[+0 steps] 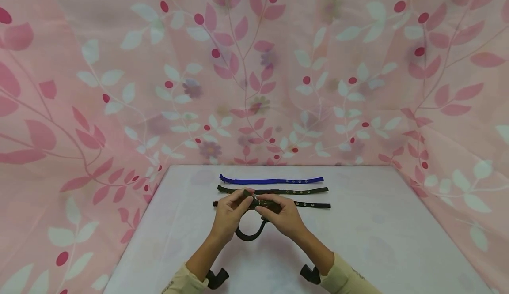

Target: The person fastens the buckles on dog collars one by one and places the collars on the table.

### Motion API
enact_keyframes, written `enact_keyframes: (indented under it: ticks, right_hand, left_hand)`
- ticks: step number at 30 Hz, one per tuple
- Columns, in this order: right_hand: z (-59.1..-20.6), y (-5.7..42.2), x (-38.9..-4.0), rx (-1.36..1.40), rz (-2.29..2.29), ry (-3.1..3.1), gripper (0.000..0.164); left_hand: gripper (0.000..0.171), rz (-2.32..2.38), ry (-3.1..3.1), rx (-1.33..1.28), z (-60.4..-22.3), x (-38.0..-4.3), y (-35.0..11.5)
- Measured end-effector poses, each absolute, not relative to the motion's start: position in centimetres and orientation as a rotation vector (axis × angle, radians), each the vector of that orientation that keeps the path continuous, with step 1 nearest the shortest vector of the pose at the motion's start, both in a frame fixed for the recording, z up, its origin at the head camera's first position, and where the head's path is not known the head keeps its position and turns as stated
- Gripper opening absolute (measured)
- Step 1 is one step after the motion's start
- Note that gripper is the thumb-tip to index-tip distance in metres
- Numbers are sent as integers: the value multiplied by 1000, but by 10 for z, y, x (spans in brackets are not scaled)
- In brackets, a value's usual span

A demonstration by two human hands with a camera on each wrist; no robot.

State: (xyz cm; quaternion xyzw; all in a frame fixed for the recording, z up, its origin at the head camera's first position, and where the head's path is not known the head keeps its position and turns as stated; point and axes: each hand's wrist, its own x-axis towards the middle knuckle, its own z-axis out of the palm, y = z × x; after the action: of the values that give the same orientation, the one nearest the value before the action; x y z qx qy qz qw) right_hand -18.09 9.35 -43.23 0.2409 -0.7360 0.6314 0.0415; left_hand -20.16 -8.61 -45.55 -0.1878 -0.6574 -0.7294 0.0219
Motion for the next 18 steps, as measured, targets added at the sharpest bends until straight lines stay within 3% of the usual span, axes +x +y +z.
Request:
enact_keyframes:
  ticks: [6,18]
  right_hand:
    - [-432,92,-181,703,1874,-2298,21]
    - [-432,95,-182,654,1858,-2370,17]
  left_hand:
    - [43,-2275,-2061,-565,-452,-200,-88]
    - [31,-2220,-2051,-499,-447,-203,-92]
